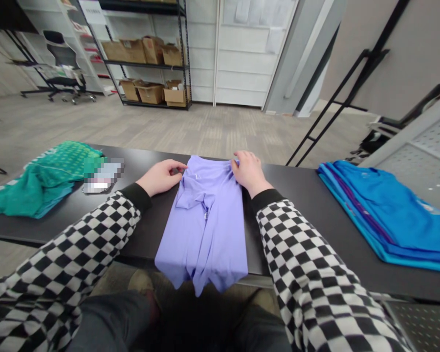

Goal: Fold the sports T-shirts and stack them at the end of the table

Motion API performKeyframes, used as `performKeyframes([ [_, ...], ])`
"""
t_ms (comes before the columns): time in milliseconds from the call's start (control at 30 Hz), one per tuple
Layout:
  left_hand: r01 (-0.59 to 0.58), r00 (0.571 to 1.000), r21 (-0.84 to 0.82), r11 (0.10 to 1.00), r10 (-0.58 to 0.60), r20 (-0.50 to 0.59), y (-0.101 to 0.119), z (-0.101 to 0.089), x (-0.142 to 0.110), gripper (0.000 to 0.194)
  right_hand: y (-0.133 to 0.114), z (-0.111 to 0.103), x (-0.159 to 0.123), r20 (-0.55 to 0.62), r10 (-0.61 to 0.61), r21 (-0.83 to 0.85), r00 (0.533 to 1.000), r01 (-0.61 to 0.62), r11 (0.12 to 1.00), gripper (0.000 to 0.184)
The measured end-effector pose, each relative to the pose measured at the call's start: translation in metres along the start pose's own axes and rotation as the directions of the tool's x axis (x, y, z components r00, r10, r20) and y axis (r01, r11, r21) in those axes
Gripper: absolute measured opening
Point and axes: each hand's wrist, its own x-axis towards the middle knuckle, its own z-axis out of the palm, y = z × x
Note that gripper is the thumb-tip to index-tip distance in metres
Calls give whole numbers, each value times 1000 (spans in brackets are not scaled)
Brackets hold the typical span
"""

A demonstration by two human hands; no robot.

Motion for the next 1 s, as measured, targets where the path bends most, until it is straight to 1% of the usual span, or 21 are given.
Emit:
performKeyframes([
  [33, -77, 996, 49, 996, 75, 54, -3, 1, 2, 42, -2, 0, -1, 9, -11, 1, 1000, 11, 1000, 40],
  [67, -128, 987, 70, 989, 120, 108, -5, 1, 3, 45, -4, 1, -2, 17, -16, 1, 1000, 16, 1000, 40],
  [100, -152, 978, 73, 986, 140, 152, -6, 1, 4, 49, -4, 1, -3, 23, -16, 0, 1000, 16, 1000, 40],
  [167, -147, 972, 51, 988, 135, 192, -8, 2, 4, 59, -3, 2, -4, 32, -10, 0, 999, 10, 1000, 40],
  [233, -125, 974, 25, 992, 118, 196, -9, 4, 4, 63, -1, 3, -5, 40, 1, 1, 999, -1, 1000, 40],
  [267, -115, 976, 17, 993, 110, 190, -10, 4, 5, 60, 1, 4, -5, 43, 7, 1, 999, -7, 1000, 39],
  [367, -90, 983, 21, 996, 85, 164, -12, 7, 9, 41, 4, 5, -5, 58, 24, 4, 998, -25, 1000, 39],
  [433, -78, 988, 27, 997, 73, 139, -13, 6, 12, 34, 5, 5, -4, 88, 33, 8, 996, -34, 999, 38],
  [500, -62, 993, 71, 996, 55, 103, -12, 4, 15, 33, 6, 6, -5, 129, 44, 17, 991, -46, 999, 39],
  [567, -68, 995, 203, 977, 52, 80, -10, 1, 17, 35, 7, 7, -5, 169, 56, 25, 984, -61, 998, 39],
  [633, -117, 992, 353, 928, 92, 88, -8, -3, 19, 33, 8, 8, -6, 196, 70, 29, 978, -77, 997, 40],
  [667, -162, 986, 392, 906, 130, 108, -7, -4, 20, 32, 8, 8, -6, 204, 75, 31, 976, -83, 996, 40],
  [700, -216, 975, 395, 893, 176, 135, -7, -5, 21, 36, 9, 8, -6, 207, 80, 32, 975, -89, 996, 40],
  [767, -326, 942, 328, 887, 274, 196, -8, -6, 24, 49, 10, 9, -6, 207, 81, 36, 975, -90, 995, 41],
  [800, -369, 923, 285, 884, 314, 223, -9, -6, 25, 50, 11, 9, -6, 207, 77, 38, 975, -87, 995, 41],
  [833, -398, 908, 252, 882, 341, 244, -11, -5, 27, 46, 11, 10, -6, 207, 72, 40, 976, -82, 996, 41],
  [867, -412, 900, 234, 881, 353, 255, -13, -5, 29, 40, 12, 10, -5, 208, 69, 41, 976, -79, 996, 41],
  [900, -409, 901, 229, 883, 352, 254, -15, -4, 30, 37, 12, 10, -5, 211, 67, 41, 975, -78, 996, 42],
  [1000, -339, 934, 260, 904, 292, 204, -20, -3, 34, 38, 14, 11, -4, 223, 72, 36, 972, -82, 996, 43],
])
